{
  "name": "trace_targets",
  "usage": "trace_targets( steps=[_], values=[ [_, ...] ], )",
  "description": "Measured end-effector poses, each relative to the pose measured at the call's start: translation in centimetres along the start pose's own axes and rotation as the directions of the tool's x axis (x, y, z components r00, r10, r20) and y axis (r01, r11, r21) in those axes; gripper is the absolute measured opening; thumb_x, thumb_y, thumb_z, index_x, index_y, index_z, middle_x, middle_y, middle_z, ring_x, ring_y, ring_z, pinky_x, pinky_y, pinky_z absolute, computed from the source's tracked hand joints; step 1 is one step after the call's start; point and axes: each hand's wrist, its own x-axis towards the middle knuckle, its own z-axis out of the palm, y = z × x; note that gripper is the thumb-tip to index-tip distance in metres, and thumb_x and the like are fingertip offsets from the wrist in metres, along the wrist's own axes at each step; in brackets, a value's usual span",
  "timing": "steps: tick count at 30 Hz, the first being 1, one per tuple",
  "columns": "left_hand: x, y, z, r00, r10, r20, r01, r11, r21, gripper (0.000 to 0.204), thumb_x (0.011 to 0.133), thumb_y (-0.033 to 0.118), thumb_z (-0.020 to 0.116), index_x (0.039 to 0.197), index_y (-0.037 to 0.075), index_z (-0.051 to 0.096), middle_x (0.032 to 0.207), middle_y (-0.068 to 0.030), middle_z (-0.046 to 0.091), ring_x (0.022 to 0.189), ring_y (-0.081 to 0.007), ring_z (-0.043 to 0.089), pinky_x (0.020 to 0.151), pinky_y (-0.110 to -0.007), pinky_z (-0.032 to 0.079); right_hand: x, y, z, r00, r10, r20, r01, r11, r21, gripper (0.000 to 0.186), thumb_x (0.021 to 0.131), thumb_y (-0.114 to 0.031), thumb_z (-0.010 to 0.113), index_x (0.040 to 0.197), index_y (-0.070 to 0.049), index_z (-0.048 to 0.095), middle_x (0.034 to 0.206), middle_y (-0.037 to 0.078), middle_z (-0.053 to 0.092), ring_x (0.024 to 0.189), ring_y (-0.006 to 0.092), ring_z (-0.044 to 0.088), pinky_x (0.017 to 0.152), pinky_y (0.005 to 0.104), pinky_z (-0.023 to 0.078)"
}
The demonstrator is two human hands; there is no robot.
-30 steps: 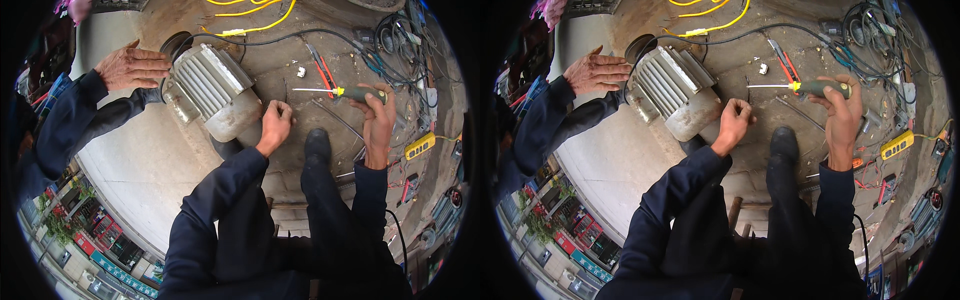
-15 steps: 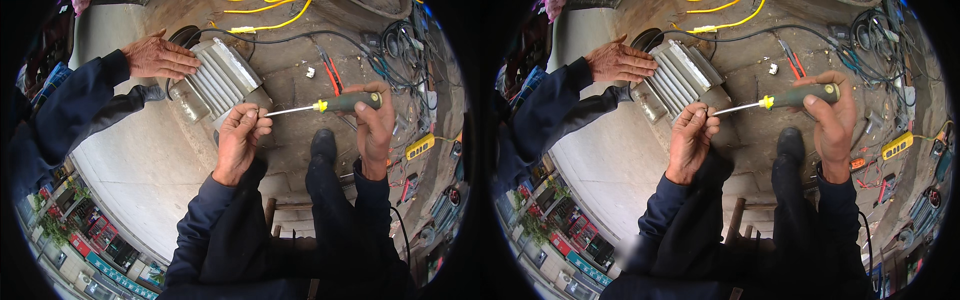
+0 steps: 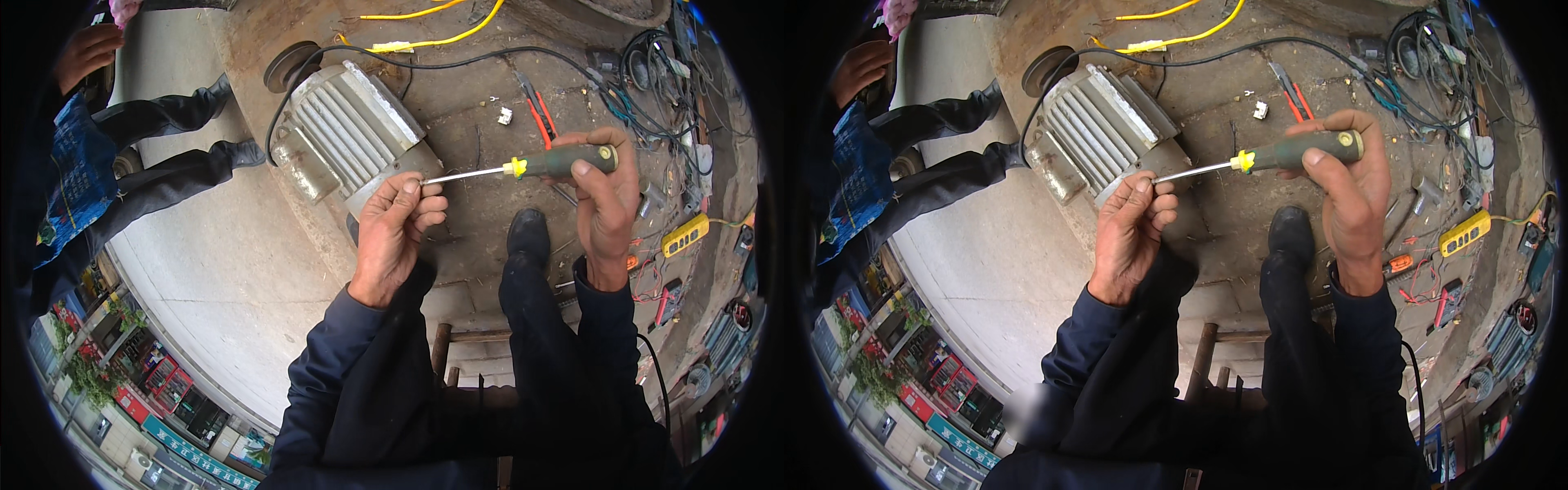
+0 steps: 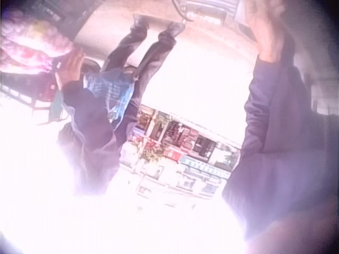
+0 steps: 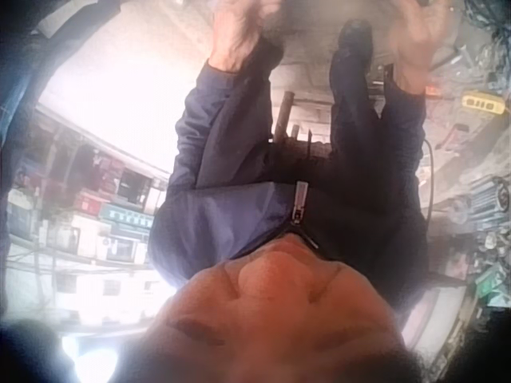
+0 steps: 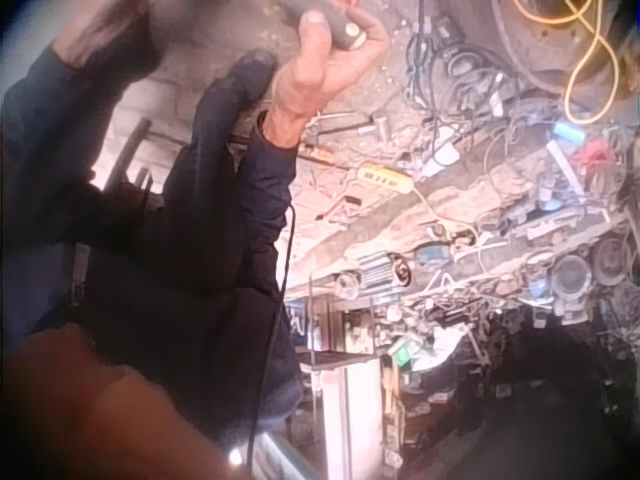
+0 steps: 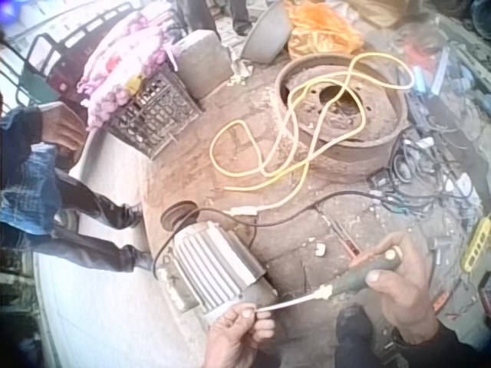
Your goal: The person works on an electric motor placed on the floor, using a screwdriver to adjust internal components and wires. They then place a metal cover over the motor and secure it with screws, completing the assembly.
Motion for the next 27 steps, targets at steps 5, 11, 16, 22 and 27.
trace_targets(
  steps=[5, 11, 16, 22, 27],
  values=[
    [0.2, 0.0, -0.1, 1.0, -0.011, 0.024, 0.013, 0.996, -0.087, 0.019, 0.112, 0.013, 0.059, 0.125, 0.002, 0.067, 0.11, -0.0143, 0.078, 0.094, -0.0214, 0.08, 0.081, -0.032, 0.068, -0.2, 0.0, 0.3, 0.998, -0.055, 0.021, 0.056, 0.997, -0.053, 0.041, 0.096, -0.005, 0.065, 0.131, 0.001, 0.046, 0.121, 0.022, 0.068, 0.1, 0.0234, 0.07, 0.087, 0.0387, 0.061],
    [0.4, 0.0, -0.1, 0.999, -0.033, 0.034, 0.038, 0.987, -0.155, 0.019, 0.112, 0.016, 0.059, 0.123, 0.003, 0.068, 0.109, -0.0133, 0.079, 0.093, -0.0209, 0.08, 0.081, -0.032, 0.069, -0.5, -0.2, 0.6, 0.996, -0.07, 0.049, 0.072, 0.996, -0.053, 0.041, 0.096, -0.004, 0.065, 0.132, 0.0, 0.045, 0.124, 0.023, 0.067, 0.101, 0.022, 0.068, 0.092, 0.0383, 0.058],
    [0.3, 0.1, 0.1, 0.999, -0.04, 0.034, 0.046, 0.98, -0.193, 0.018, 0.113, 0.017, 0.057, 0.119, 0.003, 0.067, 0.107, -0.0144, 0.078, 0.091, -0.0201, 0.079, 0.079, -0.031, 0.067, -0.6, -0.3, 0.8, 0.991, -0.107, 0.08, 0.111, 0.992, -0.055, 0.04, 0.096, -0.003, 0.064, 0.132, -0.001, 0.045, 0.124, 0.024, 0.066, 0.101, 0.0215, 0.066, 0.094, 0.0387, 0.057],
    [0.4, -0.2, 0.3, 1.0, -0.002, -0.015, 0.0, 0.983, -0.185, 0.018, 0.113, 0.018, 0.058, 0.116, 0.003, 0.067, 0.106, -0.0146, 0.078, 0.091, -0.0208, 0.079, 0.081, -0.032, 0.067, -0.8, -0.5, 1.3, 0.994, -0.096, 0.059, 0.101, 0.99, -0.1, 0.037, 0.099, -0.004, 0.065, 0.131, 0.0, 0.046, 0.124, 0.022, 0.067, 0.102, 0.0205, 0.068, 0.092, 0.0371, 0.058],
    [0.5, -0.4, 0.3, 0.993, 0.116, -0.015, -0.117, 0.986, -0.117, 0.017, 0.113, 0.019, 0.059, 0.114, 0.003, 0.066, 0.104, -0.0144, 0.078, 0.09, -0.021, 0.079, 0.081, -0.033, 0.067, -1.0, -0.6, 1.8, 1.0, -0.031, -0.001, 0.031, 0.99, -0.14, 0.035, 0.102, -0.006, 0.066, 0.13, 0.001, 0.046, 0.115, 0.02, 0.071, 0.096, 0.0219, 0.073, 0.087, 0.0352, 0.062]
  ],
)
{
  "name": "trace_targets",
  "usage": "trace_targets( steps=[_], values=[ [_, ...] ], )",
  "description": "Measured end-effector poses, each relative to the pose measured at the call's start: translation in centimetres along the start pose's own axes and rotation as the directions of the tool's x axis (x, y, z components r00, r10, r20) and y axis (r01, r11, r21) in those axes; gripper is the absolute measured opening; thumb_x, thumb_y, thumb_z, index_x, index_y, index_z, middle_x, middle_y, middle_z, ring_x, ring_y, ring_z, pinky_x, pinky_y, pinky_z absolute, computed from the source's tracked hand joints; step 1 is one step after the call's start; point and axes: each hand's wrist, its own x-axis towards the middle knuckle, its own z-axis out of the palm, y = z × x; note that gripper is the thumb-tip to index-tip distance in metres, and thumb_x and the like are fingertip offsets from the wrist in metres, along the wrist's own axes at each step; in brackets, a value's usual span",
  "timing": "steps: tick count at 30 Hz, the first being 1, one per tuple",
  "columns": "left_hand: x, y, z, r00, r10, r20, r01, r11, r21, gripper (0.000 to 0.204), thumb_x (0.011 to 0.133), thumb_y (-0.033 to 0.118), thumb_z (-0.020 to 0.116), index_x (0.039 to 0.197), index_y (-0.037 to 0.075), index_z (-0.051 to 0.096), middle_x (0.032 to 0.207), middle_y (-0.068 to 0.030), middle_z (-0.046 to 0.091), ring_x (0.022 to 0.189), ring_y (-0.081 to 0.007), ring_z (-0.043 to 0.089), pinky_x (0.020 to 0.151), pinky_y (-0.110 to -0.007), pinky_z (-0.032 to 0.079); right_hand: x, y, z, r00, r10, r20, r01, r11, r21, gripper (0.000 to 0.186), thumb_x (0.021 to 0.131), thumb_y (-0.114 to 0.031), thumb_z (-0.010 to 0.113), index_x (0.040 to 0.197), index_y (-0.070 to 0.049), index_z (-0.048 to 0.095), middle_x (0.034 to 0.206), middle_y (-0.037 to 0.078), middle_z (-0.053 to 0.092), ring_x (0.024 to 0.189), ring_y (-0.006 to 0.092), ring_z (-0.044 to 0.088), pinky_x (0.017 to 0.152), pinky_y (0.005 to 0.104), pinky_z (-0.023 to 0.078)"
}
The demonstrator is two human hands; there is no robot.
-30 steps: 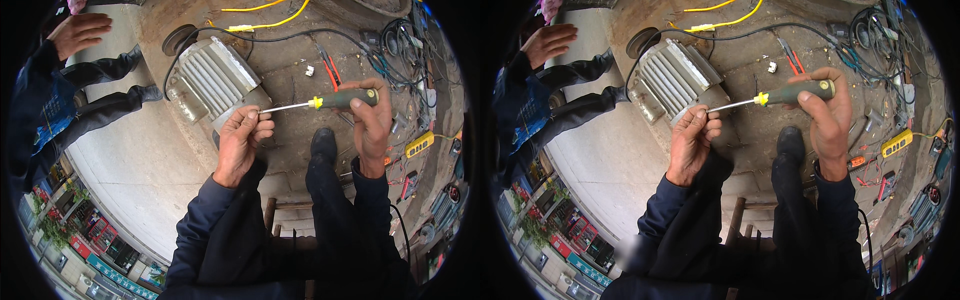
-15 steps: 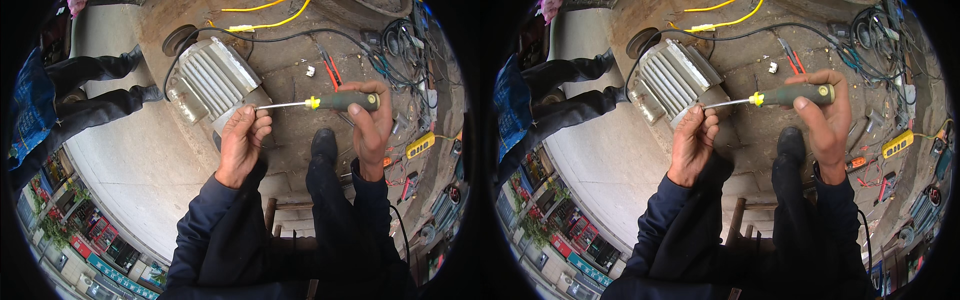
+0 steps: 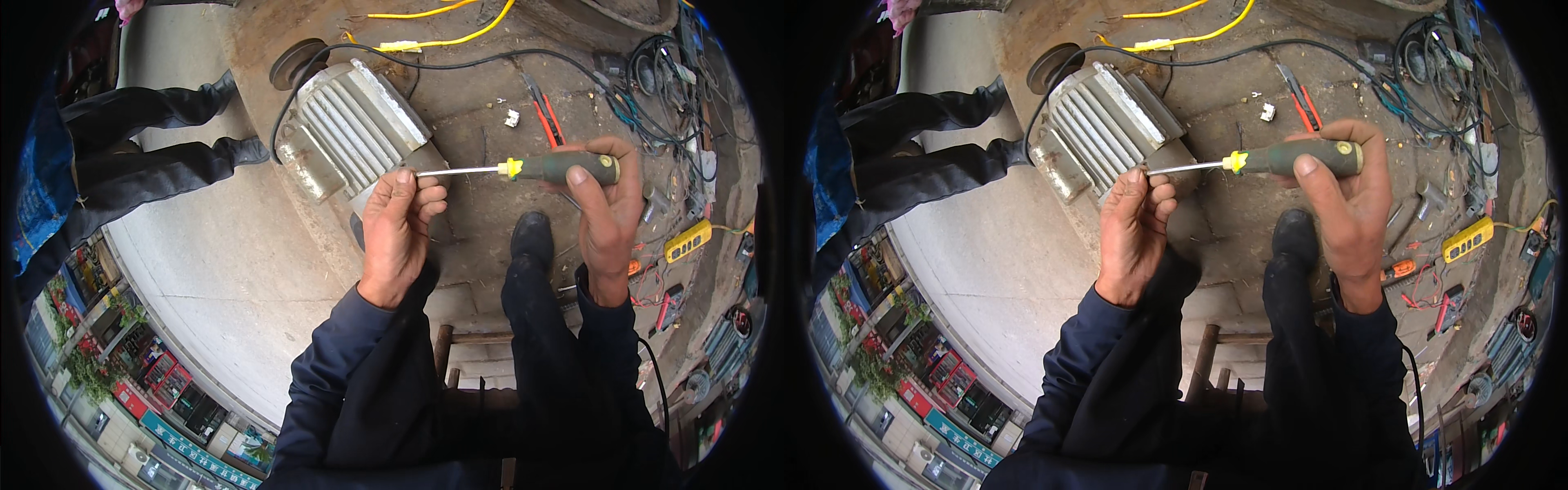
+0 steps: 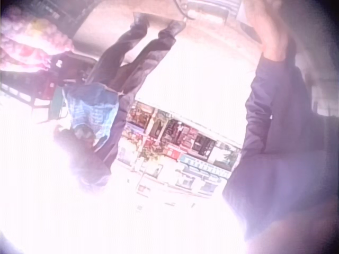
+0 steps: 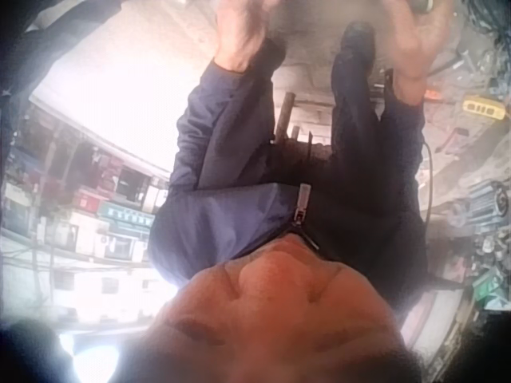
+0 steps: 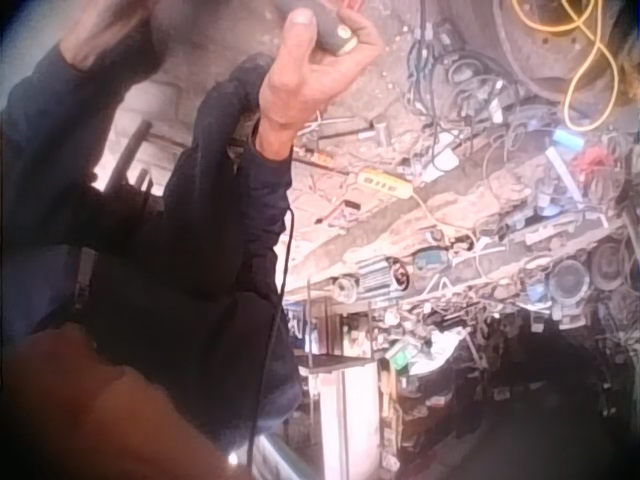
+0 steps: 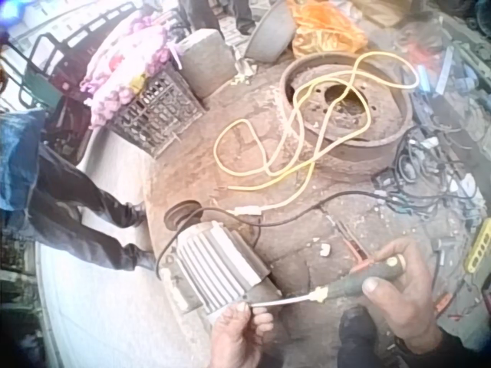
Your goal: The person works on an electric motor placed on the floor, using a screwdriver to adjust internal components and wires. They then place a metal cover over the motor and secure it with screws, completing the assembly.
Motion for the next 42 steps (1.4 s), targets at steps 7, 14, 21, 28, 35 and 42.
trace_targets(
  steps=[7, 14, 21, 28, 35, 42],
  values=[
    [0.0, -1.1, 0.7, 0.983, 0.182, -0.005, -0.177, 0.964, 0.197, 0.017, 0.112, 0.019, 0.061, 0.113, 0.002, 0.063, 0.1, -0.0126, 0.077, 0.085, -0.0195, 0.077, 0.077, -0.032, 0.064, -0.3, -0.4, 0.6, 0.984, 0.147, -0.097, -0.152, 0.988, -0.038, 0.038, 0.104, -0.013, 0.071, 0.128, 0.002, 0.047, 0.107, 0.019, 0.073, 0.083, 0.0248, 0.077, 0.075, 0.0338, 0.066],
    [-0.3, 0.6, 1.3, 0.933, 0.341, 0.117, -0.334, 0.695, 0.636, 0.017, 0.111, 0.018, 0.065, 0.113, 0.001, 0.064, 0.1, -0.0085, 0.074, 0.088, -0.0163, 0.075, 0.084, -0.03, 0.059, 0.4, -1.3, 0.0, 0.999, -0.021, -0.05, 0.02, 1.0, -0.024, 0.038, 0.104, -0.013, 0.071, 0.128, 0.003, 0.047, 0.106, 0.02, 0.073, 0.086, 0.0254, 0.077, 0.077, 0.0345, 0.066],
    [0.2, 2.3, 0.6, 0.882, 0.327, 0.34, -0.462, 0.453, 0.762, 0.015, 0.104, 0.007, 0.072, 0.114, -0.002, 0.065, 0.108, -0.0087, 0.074, 0.093, -0.0168, 0.076, 0.088, -0.029, 0.059, 0.7, -1.2, -0.1, 0.999, -0.023, -0.04, 0.023, 1.0, -0.008, 0.039, 0.104, -0.013, 0.071, 0.128, 0.003, 0.046, 0.107, 0.021, 0.074, 0.085, 0.0256, 0.077, 0.077, 0.0353, 0.066],
    [0.6, 3.1, 0.7, 0.801, 0.386, 0.457, -0.529, 0.102, 0.842, 0.011, 0.094, -0.004, 0.079, 0.102, -0.003, 0.073, 0.097, -0.0081, 0.078, 0.089, -0.0131, 0.074, 0.083, -0.027, 0.058, 0.8, -1.2, 0.0, 1.0, -0.021, -0.012, 0.021, 1.0, 0.0, 0.037, 0.103, -0.011, 0.07, 0.128, 0.003, 0.047, 0.107, 0.021, 0.074, 0.085, 0.0251, 0.077, 0.077, 0.0352, 0.066],
    [0.8, 3.2, 0.8, 0.763, 0.426, 0.486, -0.55, 0.033, 0.835, 0.012, 0.091, -0.004, 0.081, 0.101, -0.003, 0.076, 0.096, -0.0099, 0.08, 0.09, -0.0139, 0.075, 0.084, -0.028, 0.059, 1.1, -1.4, -0.2, 1.0, -0.008, -0.005, 0.008, 0.999, -0.044, 0.036, 0.103, -0.012, 0.07, 0.127, 0.003, 0.048, 0.106, 0.021, 0.074, 0.084, 0.0256, 0.077, 0.076, 0.0357, 0.066],
    [0.9, 2.9, 0.7, 0.794, 0.422, 0.437, -0.522, 0.107, 0.846, 0.012, 0.092, -0.003, 0.08, 0.104, -0.002, 0.077, 0.1, -0.0094, 0.081, 0.093, -0.0133, 0.074, 0.086, -0.027, 0.058, 1.6, -1.2, -0.4, 1.0, 0.006, 0.013, -0.006, 0.999, -0.036, 0.037, 0.104, -0.014, 0.07, 0.128, 0.004, 0.047, 0.105, 0.021, 0.074, 0.083, 0.027, 0.077, 0.075, 0.0355, 0.066]
  ],
)
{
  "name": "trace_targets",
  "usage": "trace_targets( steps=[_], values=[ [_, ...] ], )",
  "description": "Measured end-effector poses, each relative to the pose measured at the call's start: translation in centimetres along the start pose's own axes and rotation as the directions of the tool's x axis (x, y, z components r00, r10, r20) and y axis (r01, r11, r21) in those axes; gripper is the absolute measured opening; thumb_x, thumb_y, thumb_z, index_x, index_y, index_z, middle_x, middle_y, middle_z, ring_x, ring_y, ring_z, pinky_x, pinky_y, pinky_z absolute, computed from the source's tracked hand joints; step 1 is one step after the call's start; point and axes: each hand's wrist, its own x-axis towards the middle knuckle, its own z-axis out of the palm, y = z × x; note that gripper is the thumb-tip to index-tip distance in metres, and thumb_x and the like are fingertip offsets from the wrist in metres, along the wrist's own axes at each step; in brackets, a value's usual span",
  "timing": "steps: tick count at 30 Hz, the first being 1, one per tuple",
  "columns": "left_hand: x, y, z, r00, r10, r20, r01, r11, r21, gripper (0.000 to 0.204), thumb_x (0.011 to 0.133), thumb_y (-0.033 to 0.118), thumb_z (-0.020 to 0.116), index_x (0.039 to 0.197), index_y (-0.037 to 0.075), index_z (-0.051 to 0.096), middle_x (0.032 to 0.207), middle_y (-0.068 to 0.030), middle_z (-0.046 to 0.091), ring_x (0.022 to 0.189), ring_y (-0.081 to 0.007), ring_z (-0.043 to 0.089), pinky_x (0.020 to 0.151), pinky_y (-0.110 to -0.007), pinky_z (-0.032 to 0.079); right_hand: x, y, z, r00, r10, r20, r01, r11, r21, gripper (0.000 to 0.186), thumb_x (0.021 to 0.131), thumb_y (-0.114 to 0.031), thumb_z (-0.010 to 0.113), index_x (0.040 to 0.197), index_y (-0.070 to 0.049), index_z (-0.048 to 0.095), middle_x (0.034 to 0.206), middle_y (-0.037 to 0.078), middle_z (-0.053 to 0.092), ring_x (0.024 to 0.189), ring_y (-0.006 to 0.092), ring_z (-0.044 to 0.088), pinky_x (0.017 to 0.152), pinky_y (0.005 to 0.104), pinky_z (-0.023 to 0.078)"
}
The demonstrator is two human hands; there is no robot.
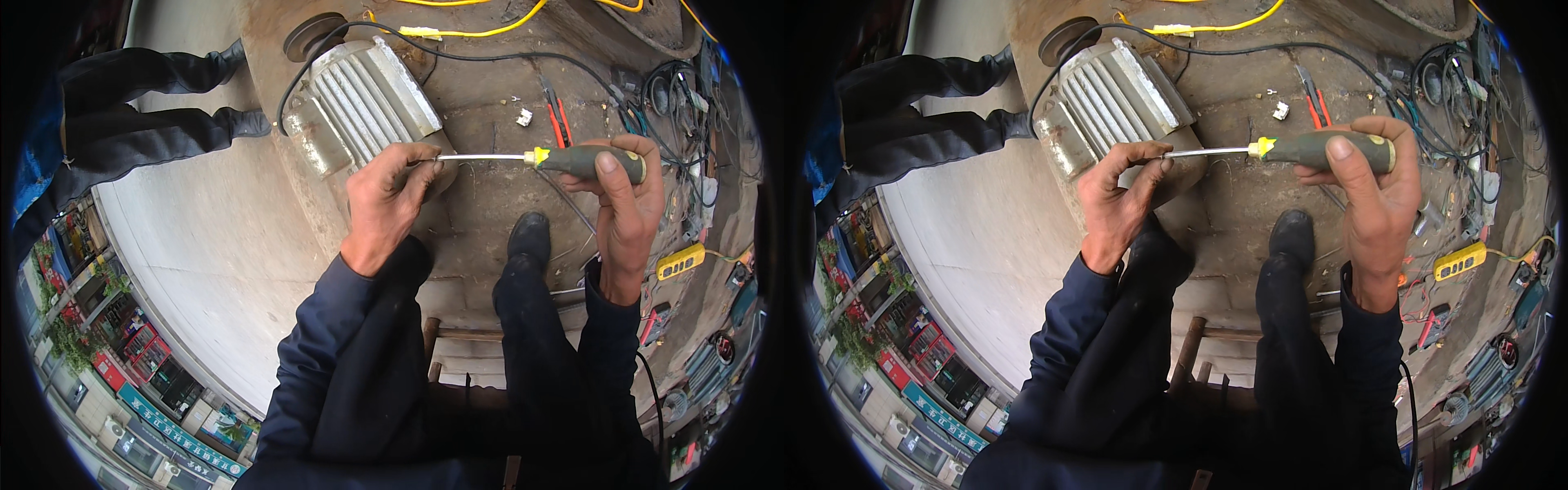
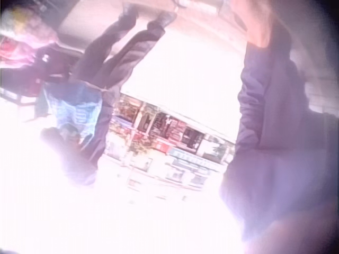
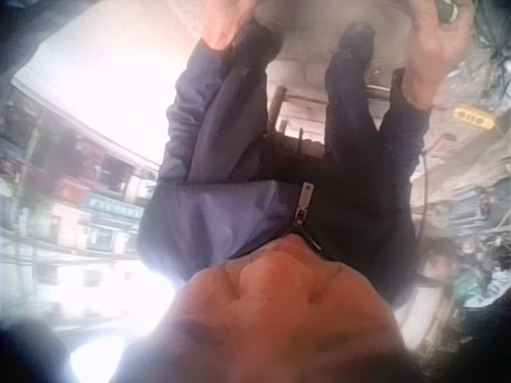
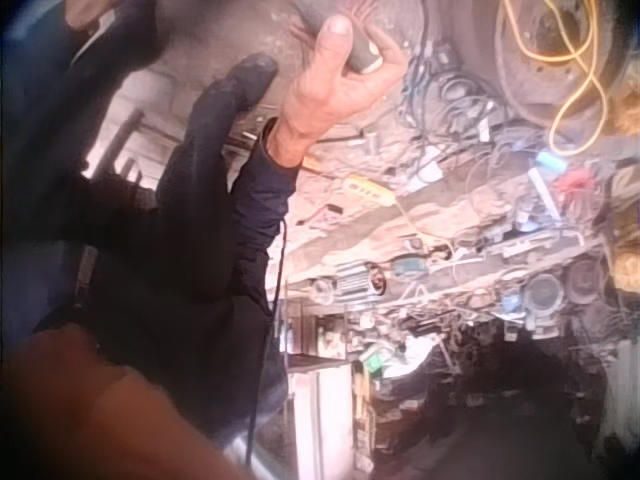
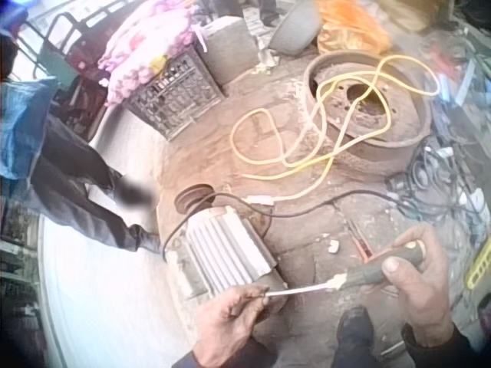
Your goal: The person works on an electric motor placed on the floor, using a screwdriver to adjust internal components and wires. They then place a metal cover over the motor and secure it with screws, completing the assembly.
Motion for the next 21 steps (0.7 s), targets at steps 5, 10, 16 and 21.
trace_targets(
  steps=[5, 10, 16, 21],
  values=[
    [-0.2, 0.0, -0.1, 0.978, -0.208, 0.022, 0.207, 0.947, -0.244, 0.011, 0.096, 0.0, 0.079, 0.106, -0.002, 0.076, 0.106, -0.0084, 0.08, 0.097, -0.0122, 0.071, 0.09, -0.027, 0.057, 0.2, 0.5, -0.1, 1.0, 0.024, 0.001, -0.024, 0.999, 0.042, 0.037, 0.104, -0.014, 0.069, 0.128, 0.004, 0.047, 0.104, 0.021, 0.073, 0.083, 0.0288, 0.077, 0.075, 0.0362, 0.066],
    [-0.4, -0.6, 0.0, 0.974, -0.225, 0.04, 0.226, 0.926, -0.302, 0.012, 0.096, 0.001, 0.079, 0.107, -0.003, 0.076, 0.107, -0.0082, 0.079, 0.097, -0.0114, 0.07, 0.09, -0.028, 0.056, 0.6, 0.7, -0.2, 0.997, 0.062, 0.035, -0.064, 0.996, 0.067, 0.037, 0.103, -0.014, 0.07, 0.127, 0.003, 0.047, 0.107, 0.022, 0.073, 0.084, 0.0288, 0.077, 0.076, 0.0374, 0.066],
    [0.1, -1.4, -0.1, 1.0, 0.002, 0.003, -0.002, 0.999, -0.044, 0.016, 0.091, -0.003, 0.08, 0.106, 0.001, 0.076, 0.108, -0.0085, 0.079, 0.098, -0.0158, 0.072, 0.09, -0.029, 0.057, 0.3, -1.3, 0.3, 0.949, -0.168, 0.266, 0.198, 0.976, -0.092, 0.038, 0.096, -0.007, 0.076, 0.123, -0.001, 0.05, 0.124, 0.022, 0.068, 0.11, 0.024, 0.067, 0.099, 0.0394, 0.054],
    [1.2, -2.2, 0.6, 0.967, 0.255, -0.001, -0.249, 0.944, 0.215, 0.023, 0.08, -0.004, 0.082, 0.1, 0.005, 0.075, 0.111, -0.0091, 0.077, 0.111, -0.0285, 0.07, 0.096, -0.038, 0.054, -0.6, -2.5, 1.7, 0.892, -0.254, 0.374, 0.336, 0.926, -0.172, 0.036, 0.093, 0.001, 0.074, 0.121, -0.002, 0.052, 0.127, 0.021, 0.066, 0.115, 0.0222, 0.063, 0.104, 0.0371, 0.05]
  ],
)
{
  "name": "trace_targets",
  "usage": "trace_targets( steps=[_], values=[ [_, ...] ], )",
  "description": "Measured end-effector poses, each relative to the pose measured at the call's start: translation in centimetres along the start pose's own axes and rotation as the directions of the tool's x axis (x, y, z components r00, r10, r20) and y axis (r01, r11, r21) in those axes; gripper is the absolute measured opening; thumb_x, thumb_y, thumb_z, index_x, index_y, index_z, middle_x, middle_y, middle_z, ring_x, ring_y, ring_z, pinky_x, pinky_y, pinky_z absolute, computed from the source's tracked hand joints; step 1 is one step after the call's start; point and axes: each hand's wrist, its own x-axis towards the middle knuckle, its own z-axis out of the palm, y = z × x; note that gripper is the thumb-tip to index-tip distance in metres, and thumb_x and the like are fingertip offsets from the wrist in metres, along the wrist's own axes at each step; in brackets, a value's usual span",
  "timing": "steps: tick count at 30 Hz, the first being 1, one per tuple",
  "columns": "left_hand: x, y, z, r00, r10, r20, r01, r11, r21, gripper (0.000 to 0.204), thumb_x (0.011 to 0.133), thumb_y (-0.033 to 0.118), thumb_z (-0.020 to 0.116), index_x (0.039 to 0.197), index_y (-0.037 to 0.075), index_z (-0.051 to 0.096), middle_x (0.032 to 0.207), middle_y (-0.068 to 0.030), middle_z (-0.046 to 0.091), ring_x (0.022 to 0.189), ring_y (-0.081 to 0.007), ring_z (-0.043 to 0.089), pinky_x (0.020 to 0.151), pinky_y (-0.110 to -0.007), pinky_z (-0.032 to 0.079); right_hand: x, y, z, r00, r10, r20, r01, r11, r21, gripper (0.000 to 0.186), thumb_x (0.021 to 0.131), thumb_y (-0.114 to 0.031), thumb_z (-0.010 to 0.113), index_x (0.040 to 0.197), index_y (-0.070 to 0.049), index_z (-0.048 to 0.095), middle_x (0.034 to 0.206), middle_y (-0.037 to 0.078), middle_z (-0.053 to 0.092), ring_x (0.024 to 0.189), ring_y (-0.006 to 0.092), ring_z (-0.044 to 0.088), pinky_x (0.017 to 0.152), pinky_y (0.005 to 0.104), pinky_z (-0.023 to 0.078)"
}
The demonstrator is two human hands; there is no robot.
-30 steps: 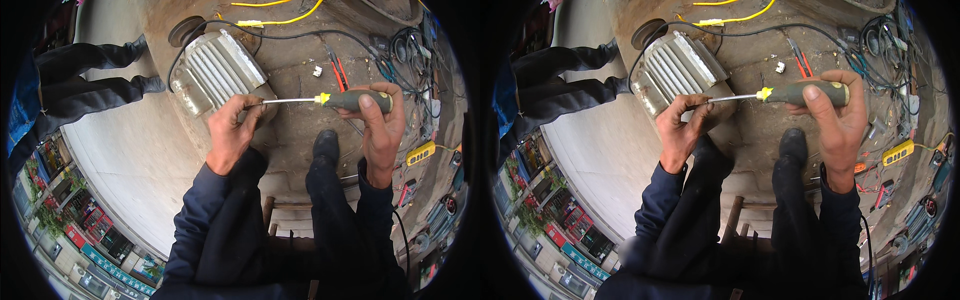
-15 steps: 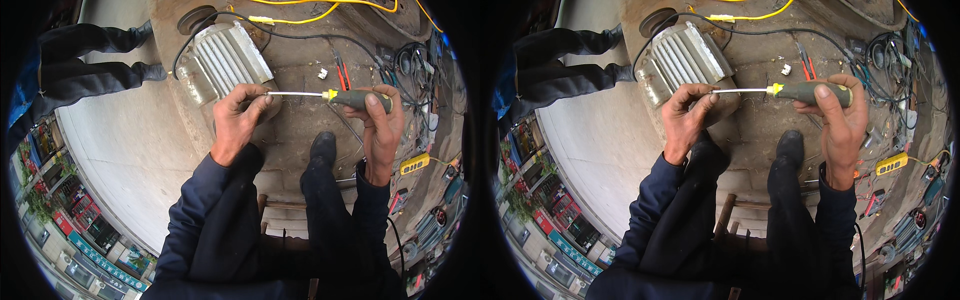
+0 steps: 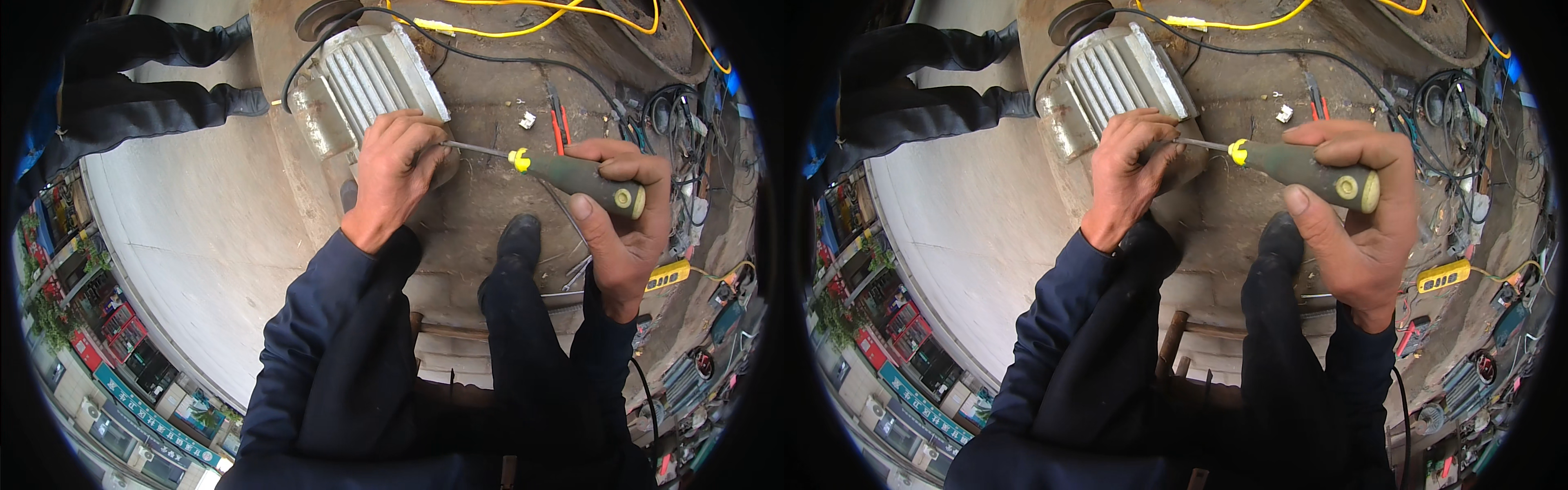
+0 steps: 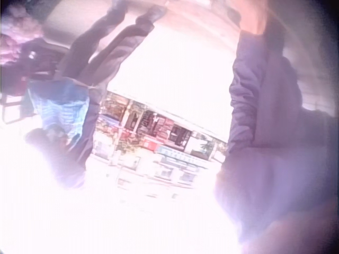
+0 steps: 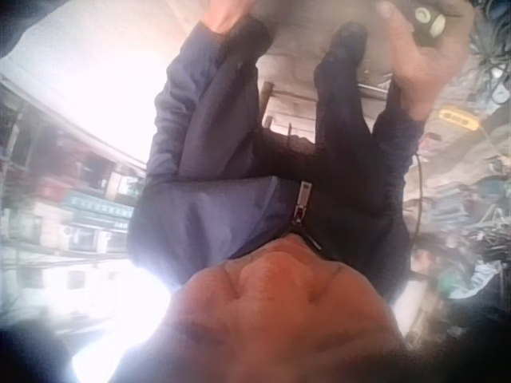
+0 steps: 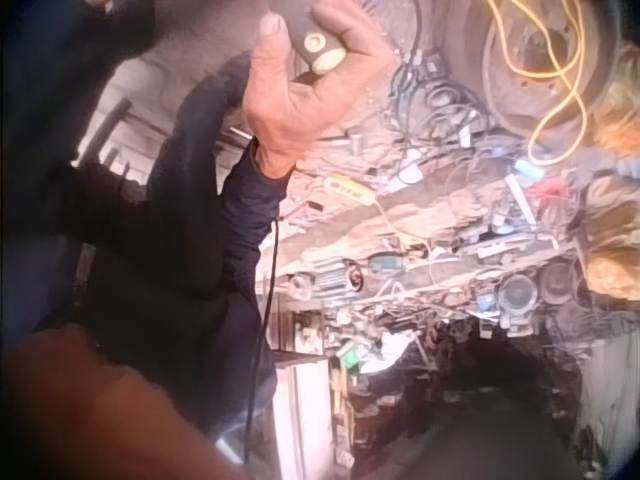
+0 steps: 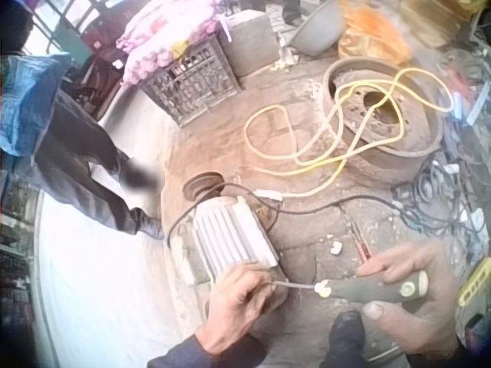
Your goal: The person works on an electric motor placed on the floor, using a screwdriver to adjust internal components and wires. They then place a metal cover over the motor and secure it with screws, completing the assembly.
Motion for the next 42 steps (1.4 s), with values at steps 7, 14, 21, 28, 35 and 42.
trace_targets(
  steps=[7, 14, 21, 28, 35, 42],
  values=[
    [-0.4, -1.0, 0.7, 0.998, -0.022, -0.052, 0.032, 0.978, 0.208, 0.027, 0.071, 0.005, 0.086, 0.095, 0.013, 0.076, 0.128, -0.0042, 0.073, 0.126, -0.0326, 0.058, 0.106, -0.046, 0.042, 1.2, 1.2, 1.5, 0.999, 0.049, 0.013, -0.049, 0.998, -0.029, 0.036, 0.094, 0.0, 0.073, 0.124, -0.002, 0.053, 0.128, 0.019, 0.066, 0.117, 0.0208, 0.063, 0.106, 0.0356, 0.05],
    [-1.1, -1.2, 0.8, 0.989, -0.079, -0.128, 0.111, 0.958, 0.266, 0.026, 0.073, 0.008, 0.086, 0.096, 0.016, 0.077, 0.132, -0.0029, 0.071, 0.133, -0.0363, 0.053, 0.111, -0.05, 0.038, 2.5, 1.9, 2.0, 0.996, 0.079, 0.052, -0.078, 0.997, -0.013, 0.036, 0.095, -0.001, 0.073, 0.125, -0.002, 0.053, 0.129, 0.017, 0.066, 0.115, 0.0185, 0.064, 0.103, 0.033, 0.051],
    [-1.7, -1.5, 1.5, 0.982, -0.075, -0.176, 0.119, 0.958, 0.261, 0.023, 0.075, 0.009, 0.085, 0.096, 0.014, 0.077, 0.128, -0.0026, 0.073, 0.133, -0.0362, 0.055, 0.11, -0.05, 0.039, 3.6, 1.5, 2.0, 0.984, 0.161, 0.072, -0.162, 0.987, 0.004, 0.035, 0.097, -0.003, 0.074, 0.125, -0.002, 0.053, 0.129, 0.016, 0.067, 0.114, 0.0176, 0.064, 0.103, 0.0326, 0.051],
    [-2.1, -1.7, 1.7, 0.976, -0.058, -0.21, 0.109, 0.964, 0.243, 0.023, 0.076, 0.009, 0.085, 0.096, 0.015, 0.076, 0.124, -0.0019, 0.073, 0.136, -0.0338, 0.056, 0.107, -0.048, 0.04, 4.9, 0.8, 2.4, 0.979, 0.149, 0.14, -0.141, 0.988, -0.061, 0.035, 0.098, -0.005, 0.074, 0.125, -0.001, 0.053, 0.128, 0.017, 0.067, 0.113, 0.017, 0.064, 0.102, 0.0324, 0.051],
    [-2.3, -2.2, 1.6, 0.972, -0.036, -0.234, 0.087, 0.974, 0.211, 0.024, 0.075, 0.01, 0.085, 0.097, 0.015, 0.075, 0.124, -0.0018, 0.073, 0.135, -0.0335, 0.057, 0.106, -0.047, 0.04, 5.0, 0.7, 2.9, 0.983, 0.122, 0.135, -0.11, 0.99, -0.091, 0.034, 0.098, -0.004, 0.074, 0.124, -0.002, 0.053, 0.129, 0.017, 0.067, 0.114, 0.0181, 0.064, 0.103, 0.0336, 0.051],
    [-2.4, -2.1, 1.5, 0.968, -0.057, -0.245, 0.095, 0.984, 0.147, 0.022, 0.08, 0.007, 0.08, 0.1, 0.011, 0.073, 0.122, -0.0044, 0.071, 0.135, -0.0359, 0.055, 0.108, -0.05, 0.038, 4.6, 1.0, 2.2, 0.977, 0.175, 0.119, -0.162, 0.981, -0.108, 0.038, 0.097, -0.008, 0.077, 0.126, -0.004, 0.052, 0.13, 0.019, 0.067, 0.113, 0.019, 0.064, 0.102, 0.0327, 0.052]
  ],
)
